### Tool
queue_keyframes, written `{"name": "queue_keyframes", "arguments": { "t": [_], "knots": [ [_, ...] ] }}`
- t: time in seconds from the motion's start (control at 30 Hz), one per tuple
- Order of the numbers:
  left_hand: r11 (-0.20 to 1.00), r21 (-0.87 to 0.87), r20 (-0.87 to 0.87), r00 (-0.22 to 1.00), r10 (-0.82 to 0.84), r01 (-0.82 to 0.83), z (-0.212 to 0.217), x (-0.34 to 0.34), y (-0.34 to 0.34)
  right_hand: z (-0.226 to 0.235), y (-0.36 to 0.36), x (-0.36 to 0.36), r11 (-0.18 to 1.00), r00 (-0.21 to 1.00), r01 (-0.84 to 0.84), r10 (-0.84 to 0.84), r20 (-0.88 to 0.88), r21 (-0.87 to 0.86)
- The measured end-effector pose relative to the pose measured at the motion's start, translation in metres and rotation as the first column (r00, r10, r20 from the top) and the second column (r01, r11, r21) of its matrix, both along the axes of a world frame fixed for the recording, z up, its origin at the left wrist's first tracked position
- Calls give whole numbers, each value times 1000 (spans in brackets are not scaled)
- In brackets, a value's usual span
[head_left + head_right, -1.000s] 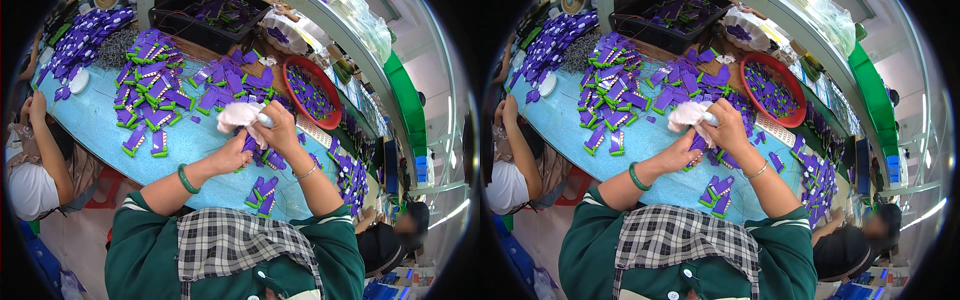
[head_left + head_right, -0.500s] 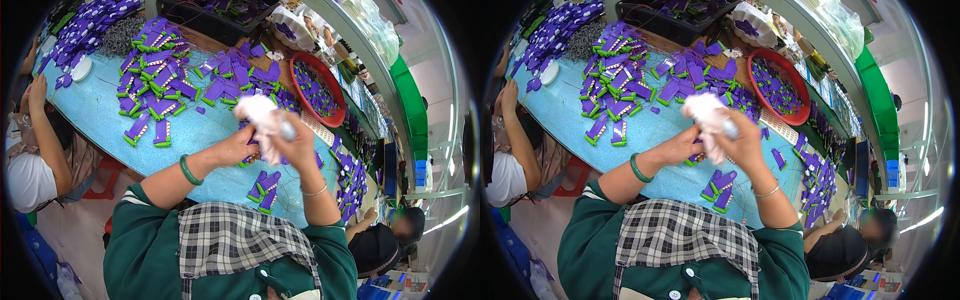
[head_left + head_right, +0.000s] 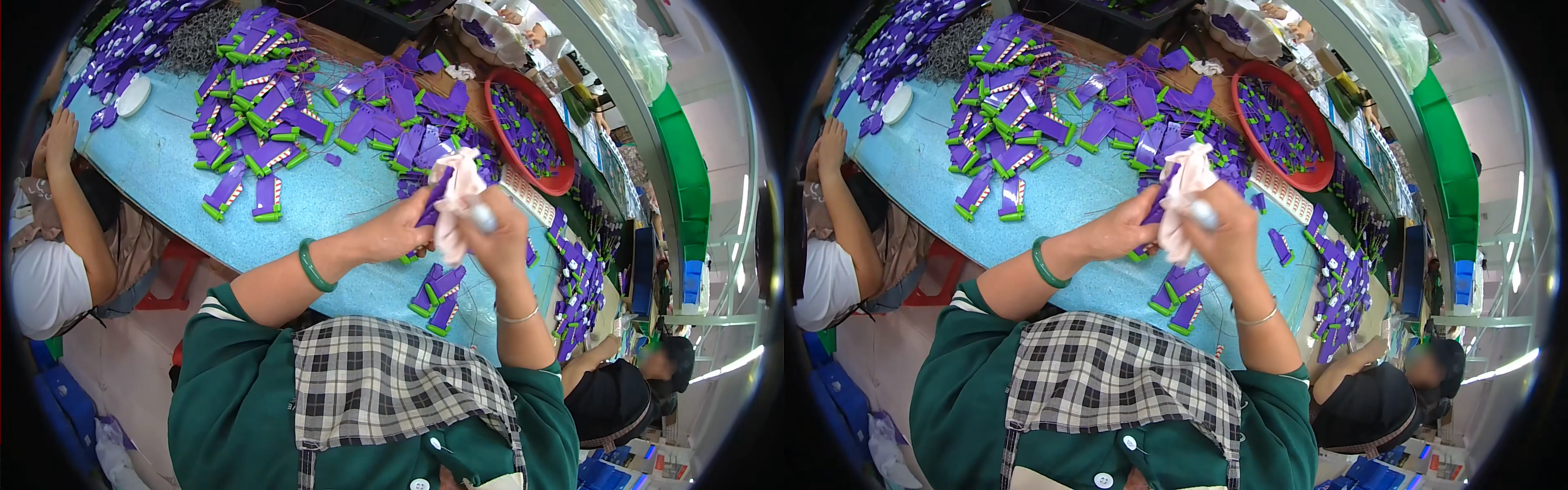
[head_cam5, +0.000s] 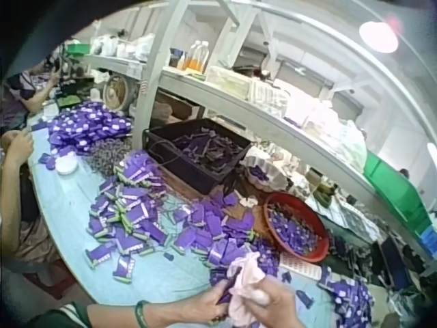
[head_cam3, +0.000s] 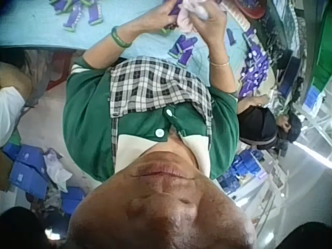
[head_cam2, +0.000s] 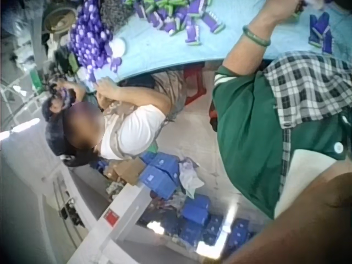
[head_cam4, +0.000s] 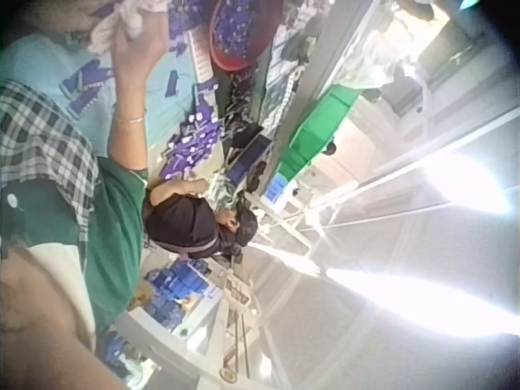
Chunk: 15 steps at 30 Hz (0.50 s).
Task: The person sits at a table in a workshop and assembles small purple and green plastic components. They repeatedly pick up a purple piece, apply glue from a small bottle, and attach a green piece to it. The finished units are placed into a red tray on the table.
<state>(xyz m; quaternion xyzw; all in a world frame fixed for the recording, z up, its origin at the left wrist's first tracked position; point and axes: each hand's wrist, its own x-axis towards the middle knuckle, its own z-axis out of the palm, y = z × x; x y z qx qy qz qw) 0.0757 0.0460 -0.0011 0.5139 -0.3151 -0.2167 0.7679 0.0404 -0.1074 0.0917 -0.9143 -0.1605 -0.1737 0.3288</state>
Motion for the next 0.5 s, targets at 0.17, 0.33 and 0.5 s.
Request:
{"name": "queue_keyframes", "arguments": {
  "t": [0.17,0.33,0.5],
  "knots": [
    [933,260,-71,968,-239,250,1,-27,0,-17,4,8,984,989,11,15,146,-179],
    [817,256,-200,855,-478,517,14,-43,2,21,-49,55,929,970,216,-239,43,299],
    [801,200,-119,826,-551,564,1,-43,1,49,-77,121,902,937,192,-286,202,387]
  ]
}}
